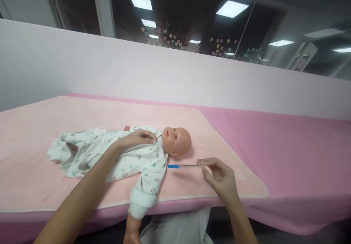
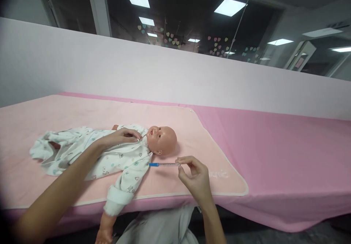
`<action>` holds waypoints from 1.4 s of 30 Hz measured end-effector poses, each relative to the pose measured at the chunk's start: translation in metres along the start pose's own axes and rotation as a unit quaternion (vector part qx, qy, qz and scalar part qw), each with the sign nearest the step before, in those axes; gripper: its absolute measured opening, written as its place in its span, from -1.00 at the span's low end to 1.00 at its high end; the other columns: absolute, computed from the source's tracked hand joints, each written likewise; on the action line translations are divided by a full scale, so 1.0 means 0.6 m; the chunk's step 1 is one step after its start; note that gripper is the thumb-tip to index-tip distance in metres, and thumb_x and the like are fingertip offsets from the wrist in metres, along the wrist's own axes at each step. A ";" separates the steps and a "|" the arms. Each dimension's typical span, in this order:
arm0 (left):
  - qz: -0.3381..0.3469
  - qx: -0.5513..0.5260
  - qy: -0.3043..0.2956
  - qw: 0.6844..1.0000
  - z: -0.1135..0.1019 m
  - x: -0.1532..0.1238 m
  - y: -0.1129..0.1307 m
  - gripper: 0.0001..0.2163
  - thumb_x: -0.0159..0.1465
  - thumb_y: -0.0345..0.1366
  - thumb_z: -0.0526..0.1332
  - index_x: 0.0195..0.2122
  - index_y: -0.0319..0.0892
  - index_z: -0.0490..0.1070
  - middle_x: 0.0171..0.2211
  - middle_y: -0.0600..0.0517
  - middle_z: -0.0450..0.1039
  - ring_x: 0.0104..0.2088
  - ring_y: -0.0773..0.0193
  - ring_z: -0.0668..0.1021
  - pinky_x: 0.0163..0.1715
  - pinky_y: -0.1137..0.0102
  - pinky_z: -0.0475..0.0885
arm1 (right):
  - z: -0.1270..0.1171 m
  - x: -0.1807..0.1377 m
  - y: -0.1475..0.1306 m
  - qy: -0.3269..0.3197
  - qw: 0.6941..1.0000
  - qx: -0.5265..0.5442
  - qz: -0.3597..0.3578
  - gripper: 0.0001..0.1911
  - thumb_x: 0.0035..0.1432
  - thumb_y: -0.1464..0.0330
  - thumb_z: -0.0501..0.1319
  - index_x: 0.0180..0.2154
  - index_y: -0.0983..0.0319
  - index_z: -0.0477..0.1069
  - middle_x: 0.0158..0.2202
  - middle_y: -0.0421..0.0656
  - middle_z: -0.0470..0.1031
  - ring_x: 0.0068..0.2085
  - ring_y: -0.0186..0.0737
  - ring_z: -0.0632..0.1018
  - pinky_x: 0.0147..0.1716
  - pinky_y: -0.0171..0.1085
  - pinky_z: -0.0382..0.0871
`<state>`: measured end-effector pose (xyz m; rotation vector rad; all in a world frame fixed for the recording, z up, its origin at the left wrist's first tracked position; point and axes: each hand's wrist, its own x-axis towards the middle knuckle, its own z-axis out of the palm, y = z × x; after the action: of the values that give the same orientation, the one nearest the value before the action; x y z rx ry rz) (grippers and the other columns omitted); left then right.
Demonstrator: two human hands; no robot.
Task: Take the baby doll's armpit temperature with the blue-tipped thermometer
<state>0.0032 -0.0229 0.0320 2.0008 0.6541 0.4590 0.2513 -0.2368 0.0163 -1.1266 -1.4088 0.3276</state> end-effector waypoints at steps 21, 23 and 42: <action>0.034 -0.052 0.021 0.998 0.006 0.004 -0.009 -0.80 0.06 -0.20 0.25 -0.36 -0.20 0.53 -0.37 -0.01 0.51 -0.30 0.22 0.48 -0.30 0.43 0.34 | 0.127 -0.073 0.076 -0.065 0.934 -0.334 -0.111 -0.73 0.09 0.59 -0.07 -0.38 0.21 0.33 -0.43 -0.15 0.44 -0.38 -0.24 0.48 -0.43 -0.28 0.41; 0.037 -0.062 0.018 0.997 0.005 0.004 -0.007 -0.80 0.06 -0.21 0.25 -0.35 -0.20 0.53 -0.34 -0.02 0.51 -0.28 0.22 0.48 -0.28 0.42 0.33 | 0.135 -0.057 0.066 -0.051 0.932 -0.339 -0.115 -0.73 0.11 0.56 -0.07 -0.31 0.21 0.35 -0.36 -0.11 0.47 -0.31 -0.21 0.49 -0.34 -0.24 0.41; 0.017 -0.176 0.032 0.984 0.003 0.004 -0.009 -0.87 0.02 -0.29 0.27 -0.41 -0.21 0.48 -0.44 0.05 0.46 -0.34 0.26 0.47 -0.30 0.44 0.32 | 0.281 0.082 0.090 0.085 0.966 -0.133 -0.202 -0.84 0.15 0.46 0.03 -0.25 0.24 0.35 -0.40 -0.15 0.45 -0.47 -0.36 0.43 -0.49 -0.38 0.34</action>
<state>0.0045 -0.0206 0.0264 1.6694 0.5366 0.6163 0.1363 -0.1023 -0.0325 -1.0213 -1.5158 -0.2519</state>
